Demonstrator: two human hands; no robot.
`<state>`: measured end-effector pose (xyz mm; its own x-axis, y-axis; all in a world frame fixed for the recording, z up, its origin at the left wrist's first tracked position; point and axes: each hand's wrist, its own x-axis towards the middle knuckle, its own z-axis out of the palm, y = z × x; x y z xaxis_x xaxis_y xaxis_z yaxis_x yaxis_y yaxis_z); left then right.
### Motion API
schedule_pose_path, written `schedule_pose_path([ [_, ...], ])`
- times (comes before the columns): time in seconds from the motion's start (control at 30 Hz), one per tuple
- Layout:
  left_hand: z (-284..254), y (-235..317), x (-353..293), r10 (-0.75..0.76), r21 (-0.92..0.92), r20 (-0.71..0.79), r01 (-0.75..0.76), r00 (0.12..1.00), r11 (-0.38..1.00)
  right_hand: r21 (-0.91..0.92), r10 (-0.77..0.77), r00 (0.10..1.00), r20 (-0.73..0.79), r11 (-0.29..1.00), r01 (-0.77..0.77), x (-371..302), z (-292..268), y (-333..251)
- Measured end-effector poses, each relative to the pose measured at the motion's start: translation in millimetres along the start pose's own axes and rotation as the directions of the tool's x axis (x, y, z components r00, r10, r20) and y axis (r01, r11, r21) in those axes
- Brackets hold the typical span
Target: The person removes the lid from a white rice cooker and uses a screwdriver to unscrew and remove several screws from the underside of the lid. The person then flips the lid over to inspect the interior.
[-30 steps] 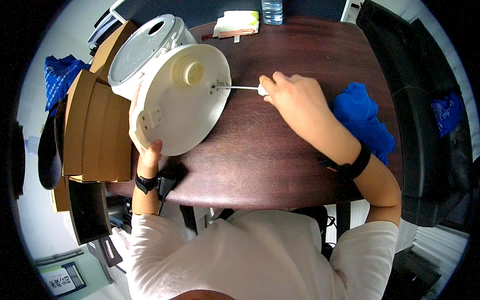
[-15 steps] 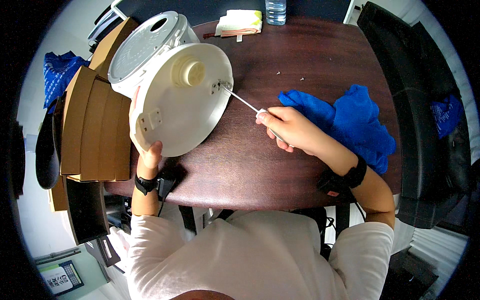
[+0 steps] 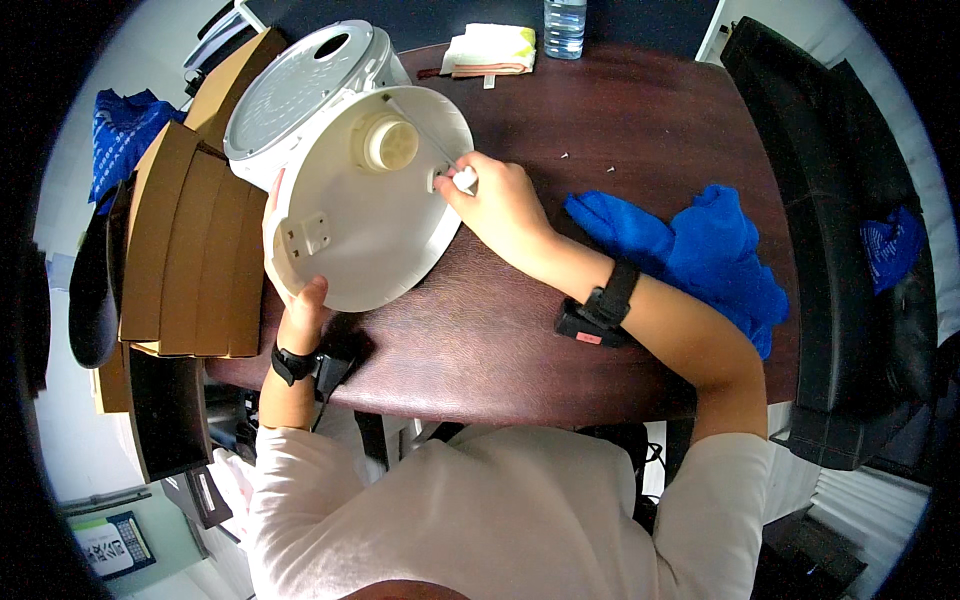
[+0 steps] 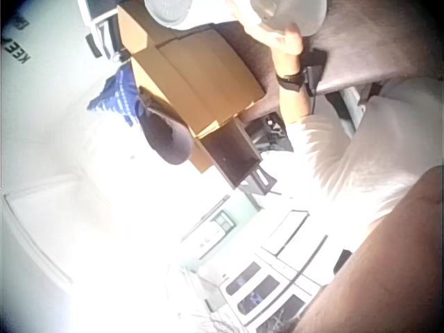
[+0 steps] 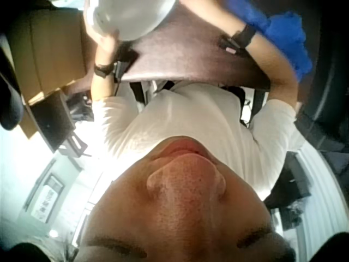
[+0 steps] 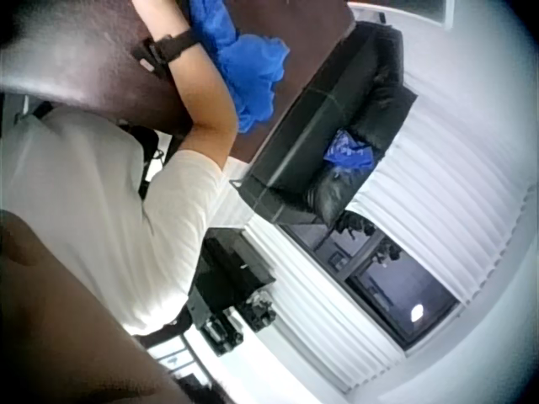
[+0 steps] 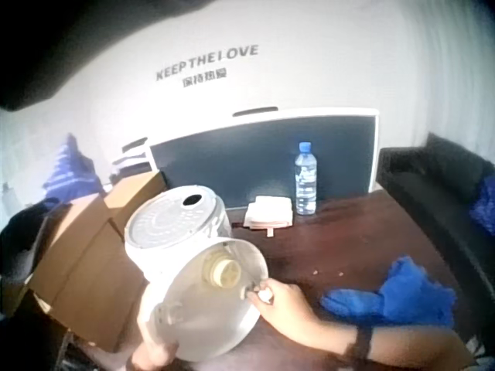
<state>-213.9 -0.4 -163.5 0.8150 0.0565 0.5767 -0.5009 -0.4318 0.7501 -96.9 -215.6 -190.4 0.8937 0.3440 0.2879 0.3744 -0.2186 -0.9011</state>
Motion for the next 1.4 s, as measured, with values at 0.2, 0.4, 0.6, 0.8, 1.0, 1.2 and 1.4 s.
schedule_pose_path([
  [0.2,-3.8,-0.8,-8.1,-0.119,-0.009,0.027,0.119,0.993,0.993,-0.007,0.029,1.000,-0.007,1.000,-0.029,5.8,13.7,8.5],
  [0.4,1.6,6.5,2.2,-0.021,-0.037,0.000,0.021,1.000,0.999,0.006,0.031,0.999,-0.017,0.999,-0.031,7.7,14.0,6.9],
  [0.6,5.1,8.5,3.6,-0.010,-0.050,-0.010,0.010,1.000,0.999,0.009,-0.012,1.000,-0.012,1.000,0.012,8.6,14.2,9.5],
  [0.8,-1.8,-4.9,5.7,0.088,-0.004,0.034,-0.088,0.996,0.996,0.044,-0.012,1.000,0.011,0.999,0.011,7.6,12.5,10.7],
  [1.0,-1.5,8.2,-6.9,-0.144,0.003,0.024,0.144,0.989,0.990,0.041,-0.016,1.000,0.021,0.999,0.015,6.6,9.9,7.2],
  [1.2,-0.5,4.7,0.6,-0.007,0.005,0.029,0.007,1.000,1.000,0.029,-0.030,0.999,0.009,0.999,0.030,7.4,9.4,5.9],
  [1.4,-0.8,5.6,-1.1,-0.035,0.007,0.028,0.035,0.999,0.999,-0.009,-0.023,0.999,0.027,1.000,0.023,7.3,4.7,8.4],
])
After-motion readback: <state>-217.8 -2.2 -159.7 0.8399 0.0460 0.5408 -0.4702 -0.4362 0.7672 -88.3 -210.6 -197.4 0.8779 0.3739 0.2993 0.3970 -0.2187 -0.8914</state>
